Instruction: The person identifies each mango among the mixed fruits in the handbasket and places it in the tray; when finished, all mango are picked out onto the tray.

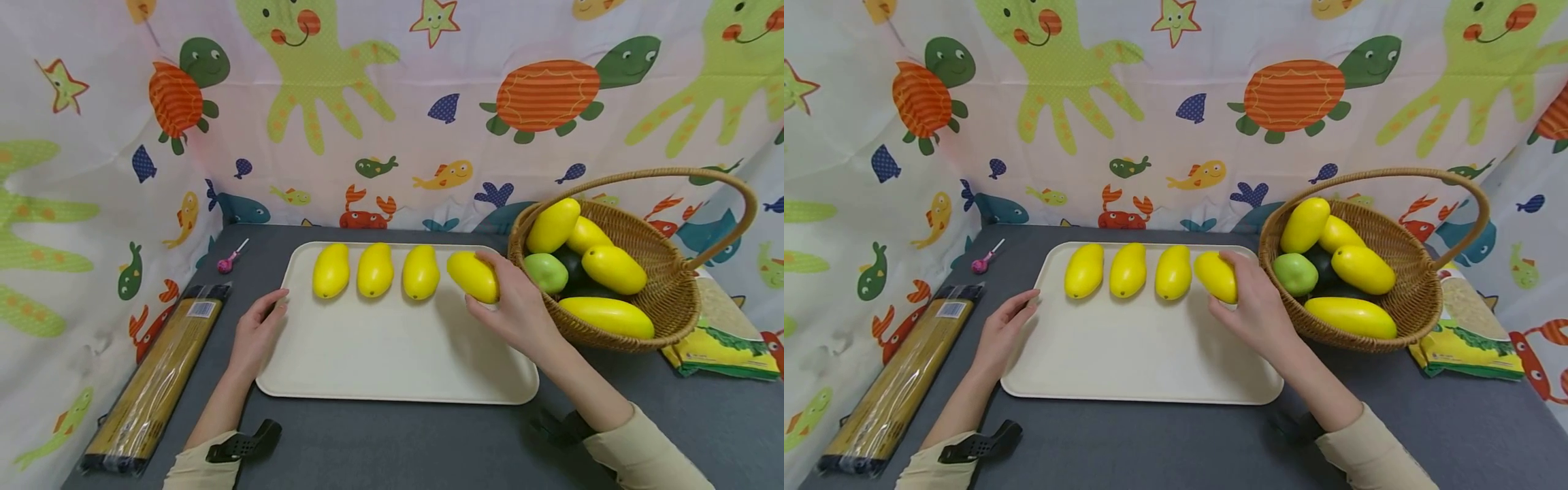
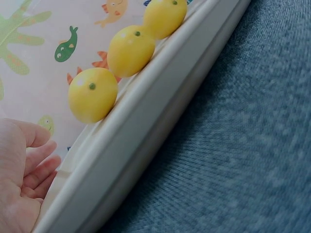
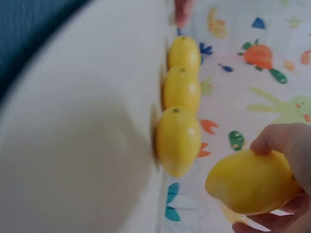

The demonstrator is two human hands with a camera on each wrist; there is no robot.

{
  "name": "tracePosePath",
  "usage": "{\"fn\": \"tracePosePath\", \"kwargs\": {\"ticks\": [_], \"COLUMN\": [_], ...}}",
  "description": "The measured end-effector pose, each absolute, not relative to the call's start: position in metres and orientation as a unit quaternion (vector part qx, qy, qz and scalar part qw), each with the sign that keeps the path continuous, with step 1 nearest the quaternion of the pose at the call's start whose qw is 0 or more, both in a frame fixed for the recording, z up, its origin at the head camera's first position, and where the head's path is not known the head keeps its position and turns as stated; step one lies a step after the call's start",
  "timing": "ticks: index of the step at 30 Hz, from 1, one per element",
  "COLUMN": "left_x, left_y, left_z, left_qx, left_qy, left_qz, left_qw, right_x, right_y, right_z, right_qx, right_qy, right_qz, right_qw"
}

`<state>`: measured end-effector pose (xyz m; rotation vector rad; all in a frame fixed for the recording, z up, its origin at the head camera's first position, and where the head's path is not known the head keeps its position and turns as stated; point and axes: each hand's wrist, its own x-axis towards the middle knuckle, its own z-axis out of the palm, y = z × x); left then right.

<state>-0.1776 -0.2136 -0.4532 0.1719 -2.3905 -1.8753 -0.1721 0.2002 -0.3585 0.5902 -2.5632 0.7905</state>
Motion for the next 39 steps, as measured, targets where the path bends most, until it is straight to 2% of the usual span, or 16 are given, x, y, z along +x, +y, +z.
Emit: {"fn": "tracePosePath", "kwargs": {"ticks": [4,12,20,39], "left_x": [-0.178,-0.179,-0.179,-0.177], "left_y": [-0.212,-0.212,-0.212,-0.213], "left_z": [-0.453,-0.452,-0.453,-0.451], "left_qx": [0.048,0.056,0.059,0.061], "left_qy": [-0.783,-0.792,-0.792,-0.788], "left_qz": [-0.618,-0.606,-0.606,-0.612], "left_qw": [0.052,0.048,0.048,0.041], "right_x": [-0.188,-0.211,-0.226,-0.221], "right_y": [0.195,0.187,0.188,0.198], "right_z": [-0.373,-0.389,-0.397,-0.405], "right_qx": [0.204,0.191,0.2,0.185], "right_qy": [-0.926,-0.947,-0.954,-0.952], "right_qz": [0.256,0.219,0.187,0.234], "right_qw": [0.19,0.135,0.122,0.073]}}
